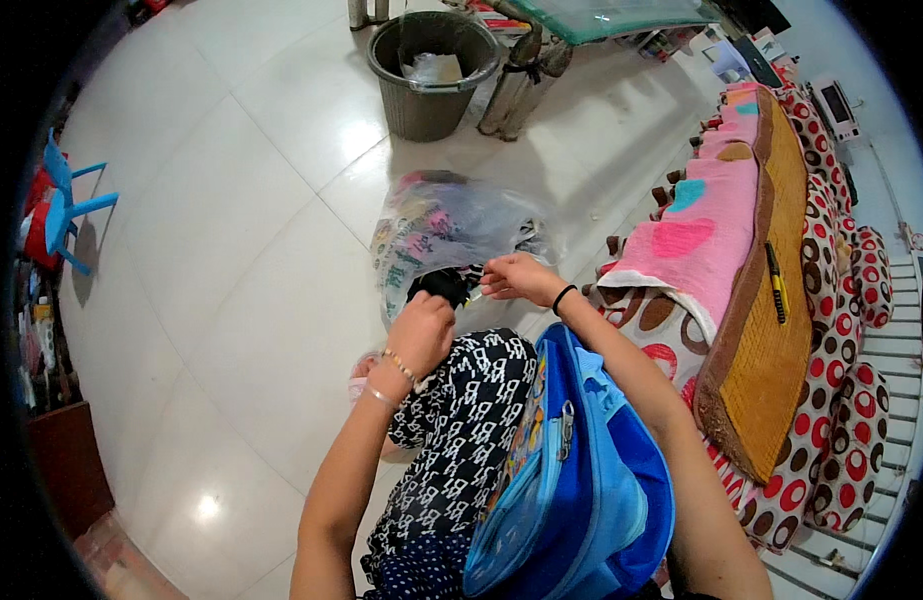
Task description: The person sews a blue backpack by hand using a needle and thread, and uses a lighter to melt and seal the thread ends.
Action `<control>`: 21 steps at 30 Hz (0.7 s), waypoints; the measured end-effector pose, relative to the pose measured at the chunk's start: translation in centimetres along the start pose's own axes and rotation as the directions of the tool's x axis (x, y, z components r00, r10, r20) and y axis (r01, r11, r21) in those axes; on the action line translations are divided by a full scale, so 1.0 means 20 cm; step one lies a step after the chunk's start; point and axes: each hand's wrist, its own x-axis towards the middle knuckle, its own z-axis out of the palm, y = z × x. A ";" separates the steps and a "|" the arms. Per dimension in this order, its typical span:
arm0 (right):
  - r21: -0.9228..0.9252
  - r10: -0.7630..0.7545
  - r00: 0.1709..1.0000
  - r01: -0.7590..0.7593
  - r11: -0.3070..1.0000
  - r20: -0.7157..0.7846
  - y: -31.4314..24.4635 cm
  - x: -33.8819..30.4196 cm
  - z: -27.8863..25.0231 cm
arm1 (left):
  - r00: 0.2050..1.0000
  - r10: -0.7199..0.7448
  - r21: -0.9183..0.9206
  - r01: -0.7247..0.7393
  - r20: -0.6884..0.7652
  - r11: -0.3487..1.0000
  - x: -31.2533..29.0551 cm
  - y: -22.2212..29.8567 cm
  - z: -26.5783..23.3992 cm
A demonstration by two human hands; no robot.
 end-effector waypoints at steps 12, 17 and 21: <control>-0.186 -0.147 0.982 0.124 0.975 -0.116 0.08 -0.10 -0.13 | 0.766 -0.437 0.242 0.364 0.471 0.899 0.06 -0.49 0.60; -0.305 -0.161 0.986 0.139 0.942 -0.049 0.08 -0.09 -0.11 | 0.878 -0.286 0.150 0.246 0.385 0.958 0.07 -0.49 0.51; -0.340 -0.227 0.963 0.263 0.903 0.142 0.03 -0.16 -0.03 | 0.916 -0.189 0.120 0.156 0.354 0.980 0.21 -0.63 0.53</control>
